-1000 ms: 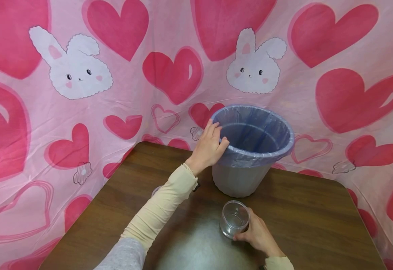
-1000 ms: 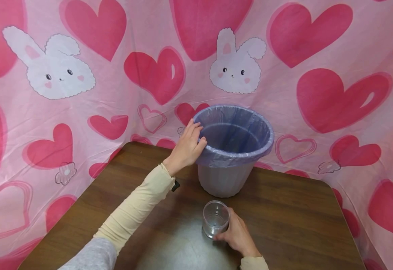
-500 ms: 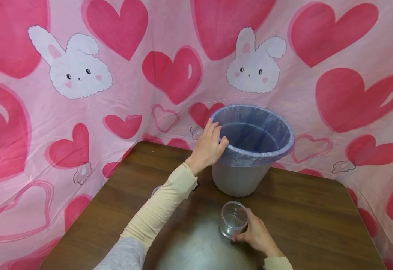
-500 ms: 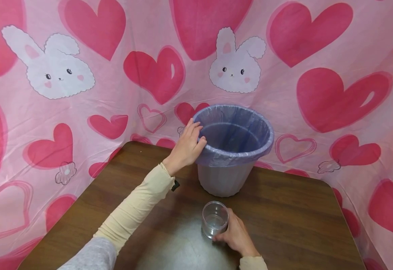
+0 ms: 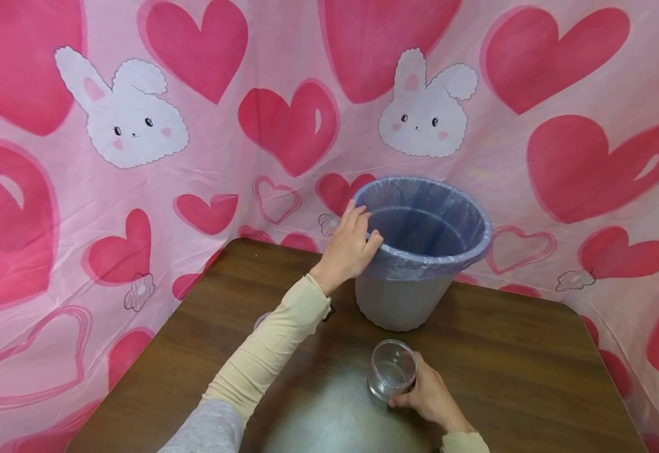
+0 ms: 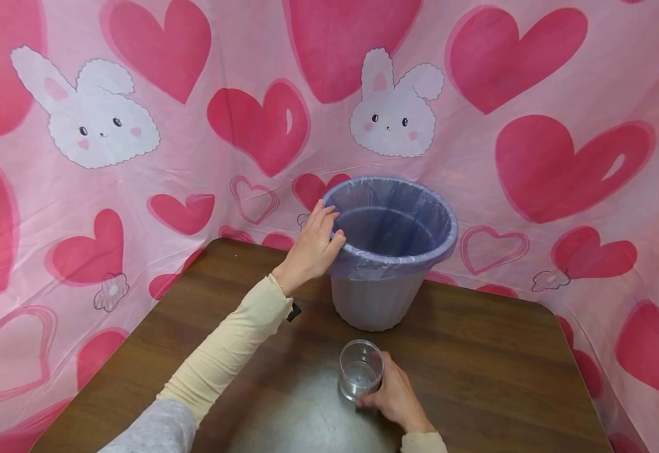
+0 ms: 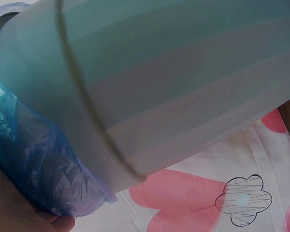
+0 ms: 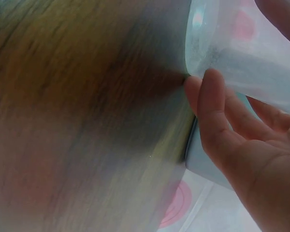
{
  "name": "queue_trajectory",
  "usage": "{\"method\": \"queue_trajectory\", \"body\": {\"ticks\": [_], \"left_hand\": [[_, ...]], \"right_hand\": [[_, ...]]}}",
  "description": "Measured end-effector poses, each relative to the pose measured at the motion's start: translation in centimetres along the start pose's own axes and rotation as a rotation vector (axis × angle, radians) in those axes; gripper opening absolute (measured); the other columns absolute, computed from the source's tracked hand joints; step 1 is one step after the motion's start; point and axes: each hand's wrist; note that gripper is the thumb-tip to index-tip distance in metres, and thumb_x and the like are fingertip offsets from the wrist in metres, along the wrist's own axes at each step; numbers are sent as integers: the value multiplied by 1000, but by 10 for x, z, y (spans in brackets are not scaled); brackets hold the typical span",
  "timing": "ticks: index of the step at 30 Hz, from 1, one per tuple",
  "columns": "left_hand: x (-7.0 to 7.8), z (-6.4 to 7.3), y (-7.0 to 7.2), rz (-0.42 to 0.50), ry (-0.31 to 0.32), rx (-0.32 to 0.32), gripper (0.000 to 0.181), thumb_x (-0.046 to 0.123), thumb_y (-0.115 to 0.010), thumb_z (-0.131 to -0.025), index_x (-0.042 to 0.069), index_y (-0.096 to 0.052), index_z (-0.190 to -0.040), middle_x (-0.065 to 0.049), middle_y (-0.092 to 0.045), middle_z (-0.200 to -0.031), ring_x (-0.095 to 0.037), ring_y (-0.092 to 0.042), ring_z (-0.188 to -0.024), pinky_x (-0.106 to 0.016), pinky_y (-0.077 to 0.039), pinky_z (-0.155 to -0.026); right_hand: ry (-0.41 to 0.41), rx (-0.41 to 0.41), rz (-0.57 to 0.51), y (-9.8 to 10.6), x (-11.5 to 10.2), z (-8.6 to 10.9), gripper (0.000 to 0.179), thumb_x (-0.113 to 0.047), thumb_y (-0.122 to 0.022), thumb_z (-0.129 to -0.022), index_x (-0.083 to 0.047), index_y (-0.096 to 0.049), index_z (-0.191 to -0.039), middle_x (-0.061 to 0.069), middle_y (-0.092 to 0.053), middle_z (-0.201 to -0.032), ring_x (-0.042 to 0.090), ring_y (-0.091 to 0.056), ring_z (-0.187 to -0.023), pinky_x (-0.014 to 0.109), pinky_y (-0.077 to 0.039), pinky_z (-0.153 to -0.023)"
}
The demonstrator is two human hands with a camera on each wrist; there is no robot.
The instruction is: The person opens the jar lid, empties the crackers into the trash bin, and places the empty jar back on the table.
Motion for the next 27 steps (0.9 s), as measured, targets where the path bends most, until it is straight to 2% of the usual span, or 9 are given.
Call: {"method": "queue_trajectory", "body": {"ticks": [11,21,24,27], "left_hand": [[-1,1,-2,18,2,21,59,38,-35,-96,-4,-46,-135,-17,-36,-151,-29,-12,-150,-44,-19,-121],[-6,8,-6,113,59,24,73,52,-30,-98,2,-24,-151,-11,-14,-161,-25,0,-152,-46,-17,-121],[-8,11,-6,174,63,26,79,58,-29,-97,4,-16,-153,-9,-9,-162,-24,-2,-152,-46,-18,-121],[-13,17,-5,231,68,24,84,64,-27,-96,7,-11,-155,-5,-6,-163,-23,-11,-151,-45,-22,-120]], "right_hand": [[-16,-11,5,2,-1,3,93,-20,-97,-43,-7,-52,-123,9,-67,-107,25,-63,-100,44,-50,-86],[-23,-9,-17,-1,2,5,90,-21,-96,-43,-7,-52,-120,10,-67,-109,27,-63,-103,46,-49,-88],[-27,-24,-36,2,5,5,89,-18,-96,-44,-7,-52,-120,9,-67,-108,25,-63,-101,43,-50,-85],[-21,-62,-78,8,10,6,89,-15,-95,-48,-5,-50,-124,11,-67,-111,27,-64,-101,36,-52,-80]]}}
Point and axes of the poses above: each hand's wrist, its own z-axis away from the middle knuckle, its own y-axis out of the back of the hand, x = y × z
